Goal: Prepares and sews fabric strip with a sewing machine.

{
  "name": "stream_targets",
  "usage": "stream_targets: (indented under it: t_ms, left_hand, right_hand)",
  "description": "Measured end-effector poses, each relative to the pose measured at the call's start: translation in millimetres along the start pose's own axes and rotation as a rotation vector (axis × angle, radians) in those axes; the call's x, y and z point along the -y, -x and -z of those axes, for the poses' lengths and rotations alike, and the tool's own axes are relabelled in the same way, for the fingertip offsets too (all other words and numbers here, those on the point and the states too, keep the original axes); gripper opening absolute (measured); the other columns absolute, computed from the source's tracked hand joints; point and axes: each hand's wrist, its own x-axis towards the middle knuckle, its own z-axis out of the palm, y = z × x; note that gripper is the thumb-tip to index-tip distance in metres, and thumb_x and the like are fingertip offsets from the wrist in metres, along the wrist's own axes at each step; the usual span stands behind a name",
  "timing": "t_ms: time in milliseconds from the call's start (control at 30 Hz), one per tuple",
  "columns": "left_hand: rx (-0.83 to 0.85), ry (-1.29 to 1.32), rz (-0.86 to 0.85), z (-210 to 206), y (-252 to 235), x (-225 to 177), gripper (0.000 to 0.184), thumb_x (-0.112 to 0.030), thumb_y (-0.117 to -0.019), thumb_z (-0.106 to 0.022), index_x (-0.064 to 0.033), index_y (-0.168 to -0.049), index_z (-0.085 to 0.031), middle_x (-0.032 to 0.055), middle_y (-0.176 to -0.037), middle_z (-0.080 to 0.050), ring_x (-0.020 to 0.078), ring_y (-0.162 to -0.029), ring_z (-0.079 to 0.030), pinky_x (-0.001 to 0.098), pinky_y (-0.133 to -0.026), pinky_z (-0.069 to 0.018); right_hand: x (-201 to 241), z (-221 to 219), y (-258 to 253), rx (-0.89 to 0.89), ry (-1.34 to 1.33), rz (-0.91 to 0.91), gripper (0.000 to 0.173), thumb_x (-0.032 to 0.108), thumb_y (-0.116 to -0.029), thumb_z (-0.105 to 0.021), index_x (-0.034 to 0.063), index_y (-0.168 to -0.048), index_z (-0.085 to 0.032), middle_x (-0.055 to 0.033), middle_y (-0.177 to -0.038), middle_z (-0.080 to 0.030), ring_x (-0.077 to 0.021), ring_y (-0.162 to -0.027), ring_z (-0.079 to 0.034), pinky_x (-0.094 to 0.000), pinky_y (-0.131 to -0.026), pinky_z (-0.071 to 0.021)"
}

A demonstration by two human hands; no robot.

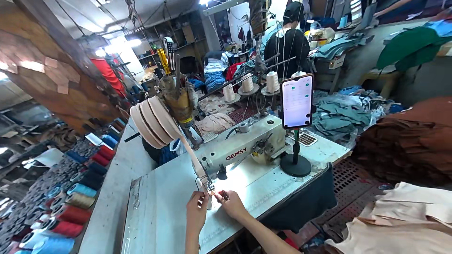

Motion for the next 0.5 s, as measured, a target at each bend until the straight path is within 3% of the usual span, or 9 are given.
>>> stream_targets:
  t_ms: [67, 167, 300, 400, 500]
  left_hand:
    - [0.001, -0.018, -0.09, -3, 2, 3, 0.02, -0.024, -0.0927, -0.072, -0.0046, -0.096, -0.076, 0.0078, -0.101, -0.07, 0.0128, -0.085, -0.068, 0.0294, -0.073, -0.0584]
    - [-0.078, -0.169, -0.236, -14, 0, -4, 0.023, -0.03, -0.0919, -0.074, -0.0083, -0.09, -0.079, 0.0081, -0.099, -0.07, 0.018, -0.094, -0.067, 0.0352, -0.082, -0.0574]
    - [-0.274, -0.397, -0.41, -34, -5, -14, 0.019, -0.028, -0.0914, -0.071, -0.0119, -0.088, -0.081, 0.0117, -0.095, -0.072, 0.0277, -0.09, -0.07, 0.044, -0.083, -0.0595]
    - [-0.366, -0.448, -0.43, -42, -8, -23, 0.016, -0.025, -0.0908, -0.072, -0.0115, -0.088, -0.08, 0.015, -0.097, -0.071, 0.0316, -0.09, -0.069, 0.0459, -0.082, -0.0582]
    - [-0.37, -0.456, -0.323, -42, -12, -31, 0.018, -0.023, -0.0876, -0.075, -0.0063, -0.083, -0.078, 0.0174, -0.099, -0.071, 0.0347, -0.095, -0.069, 0.0486, -0.087, -0.0575]
  right_hand:
    - [0, 0, 1, -0.004, -0.029, 0.007, 0.03, 0.036, -0.1009, -0.063, 0.0079, -0.101, -0.074, -0.002, -0.083, -0.071, -0.011, -0.076, -0.066, -0.0344, -0.077, -0.0551]
    - [-3, 2, 1, -0.014, -0.079, 0.037, 0.029, 0.033, -0.1008, -0.064, 0.0069, -0.1, -0.074, -0.0007, -0.081, -0.07, -0.0082, -0.073, -0.065, -0.0301, -0.074, -0.054]
    - [-4, 5, 4, -0.04, -0.172, 0.092, 0.024, 0.028, -0.0999, -0.065, 0.0047, -0.099, -0.073, 0.0004, -0.078, -0.069, -0.0043, -0.07, -0.063, -0.0247, -0.071, -0.0532]
    - [-3, 6, 4, -0.047, -0.188, 0.106, 0.023, 0.026, -0.0999, -0.066, 0.0037, -0.1, -0.072, 0.0006, -0.079, -0.069, -0.0031, -0.07, -0.063, -0.0229, -0.071, -0.0531]
    - [-3, 6, 5, -0.037, -0.184, 0.107, 0.024, 0.026, -0.1003, -0.065, 0.0036, -0.101, -0.072, 0.0004, -0.079, -0.07, -0.0036, -0.071, -0.064, -0.0233, -0.071, -0.054]
